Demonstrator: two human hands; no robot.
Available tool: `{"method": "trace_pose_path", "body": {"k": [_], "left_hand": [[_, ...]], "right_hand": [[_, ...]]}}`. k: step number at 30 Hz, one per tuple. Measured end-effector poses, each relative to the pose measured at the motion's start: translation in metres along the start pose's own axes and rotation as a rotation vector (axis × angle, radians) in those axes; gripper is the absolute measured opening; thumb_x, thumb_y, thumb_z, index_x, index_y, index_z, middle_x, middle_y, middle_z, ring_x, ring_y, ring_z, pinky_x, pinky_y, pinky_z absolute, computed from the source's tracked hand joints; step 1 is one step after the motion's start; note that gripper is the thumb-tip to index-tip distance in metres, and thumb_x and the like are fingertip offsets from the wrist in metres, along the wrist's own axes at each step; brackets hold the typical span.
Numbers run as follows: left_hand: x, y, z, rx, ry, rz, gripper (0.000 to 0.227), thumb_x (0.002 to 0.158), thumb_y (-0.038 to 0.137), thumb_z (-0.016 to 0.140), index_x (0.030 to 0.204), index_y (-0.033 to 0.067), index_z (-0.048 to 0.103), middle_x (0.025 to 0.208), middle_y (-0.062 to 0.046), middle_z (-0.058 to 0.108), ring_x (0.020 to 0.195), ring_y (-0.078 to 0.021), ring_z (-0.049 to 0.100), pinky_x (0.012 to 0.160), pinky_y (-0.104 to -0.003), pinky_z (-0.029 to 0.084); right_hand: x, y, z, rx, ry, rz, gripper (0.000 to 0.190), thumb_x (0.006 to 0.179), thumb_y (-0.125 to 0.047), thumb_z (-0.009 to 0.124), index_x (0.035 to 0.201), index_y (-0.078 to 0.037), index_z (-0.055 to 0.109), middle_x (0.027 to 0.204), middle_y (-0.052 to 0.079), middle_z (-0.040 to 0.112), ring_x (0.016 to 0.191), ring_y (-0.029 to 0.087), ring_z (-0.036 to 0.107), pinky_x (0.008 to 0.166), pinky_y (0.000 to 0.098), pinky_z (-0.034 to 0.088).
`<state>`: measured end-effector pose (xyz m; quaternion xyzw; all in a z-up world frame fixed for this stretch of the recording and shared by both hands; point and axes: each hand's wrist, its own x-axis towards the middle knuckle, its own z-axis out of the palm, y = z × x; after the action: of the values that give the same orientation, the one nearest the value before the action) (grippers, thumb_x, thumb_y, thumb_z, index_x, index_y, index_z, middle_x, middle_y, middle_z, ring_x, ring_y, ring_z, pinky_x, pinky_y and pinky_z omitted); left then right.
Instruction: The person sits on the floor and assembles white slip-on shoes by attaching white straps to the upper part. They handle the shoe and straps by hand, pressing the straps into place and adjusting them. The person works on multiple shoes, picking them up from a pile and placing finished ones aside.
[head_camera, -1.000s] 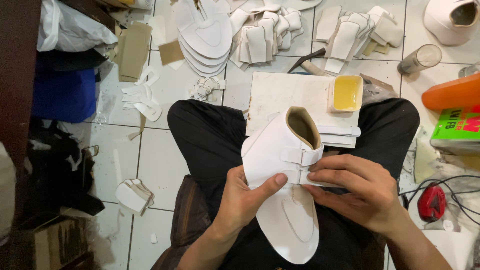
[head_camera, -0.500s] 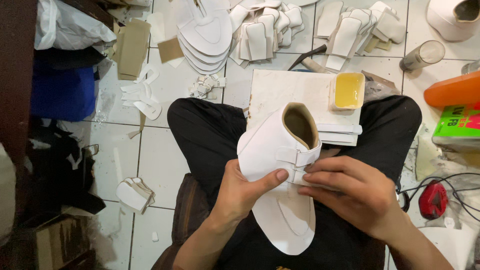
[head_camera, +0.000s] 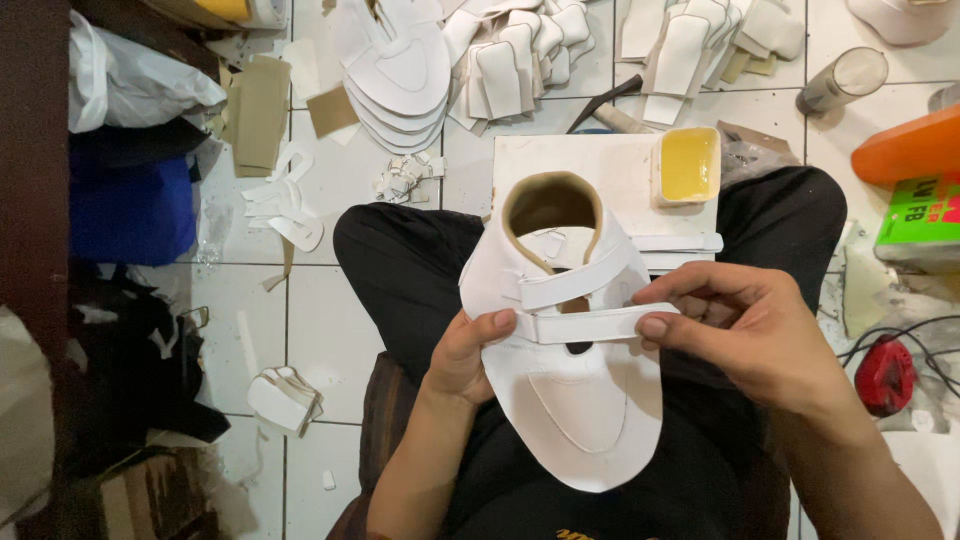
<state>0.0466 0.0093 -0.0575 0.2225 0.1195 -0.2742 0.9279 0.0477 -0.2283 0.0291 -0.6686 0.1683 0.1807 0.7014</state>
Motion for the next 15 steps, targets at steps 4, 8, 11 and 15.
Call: {"method": "trace_pose_path", "body": {"k": [4,8,11,15], "left_hand": [[0.003,0.004,0.011,-0.099,-0.141,-0.078,0.065,0.082,0.015,0.069,0.137,-0.0038,0.041,0.121,-0.022,0.06,0.102,-0.0358,0.061,0.092,-0.045,0.049],[0.008,0.0,-0.007,-0.167,-0.327,-0.18,0.065,0.088,0.025,0.065,0.138,-0.0071,0.039,0.126,-0.023,0.058,0.094,-0.0372,0.066,0.085,-0.047,0.053],[0.009,-0.002,-0.016,-0.181,-0.286,-0.198,0.066,0.087,0.025,0.063,0.138,-0.0098,0.04,0.128,-0.026,0.056,0.091,-0.0407,0.067,0.084,-0.05,0.054],[0.009,-0.005,-0.024,-0.222,-0.351,-0.258,0.064,0.087,0.029,0.06,0.133,-0.0136,0.044,0.104,-0.033,0.064,0.096,-0.0406,0.064,0.089,-0.046,0.052]], "right_hand": [[0.003,-0.001,0.002,-0.022,0.06,0.029,0.02,0.069,0.005,0.076,0.088,0.007,0.073,0.076,0.013,0.072,0.068,0.015,0.062,0.062,0.0229,0.05],[0.01,0.009,-0.002,-0.085,0.061,-0.045,0.02,0.065,-0.002,0.082,0.082,0.0,0.072,0.071,0.005,0.067,0.068,0.007,0.056,0.062,0.0169,0.043],[0.015,0.02,-0.009,-0.057,0.02,-0.07,0.021,0.066,0.0,0.081,0.084,0.001,0.071,0.077,0.005,0.068,0.071,0.008,0.058,0.064,0.0171,0.047],[0.014,0.007,-0.008,-0.068,0.005,-0.01,0.023,0.069,0.001,0.078,0.091,0.002,0.073,0.082,0.008,0.071,0.076,0.009,0.06,0.069,0.0181,0.048]]}}
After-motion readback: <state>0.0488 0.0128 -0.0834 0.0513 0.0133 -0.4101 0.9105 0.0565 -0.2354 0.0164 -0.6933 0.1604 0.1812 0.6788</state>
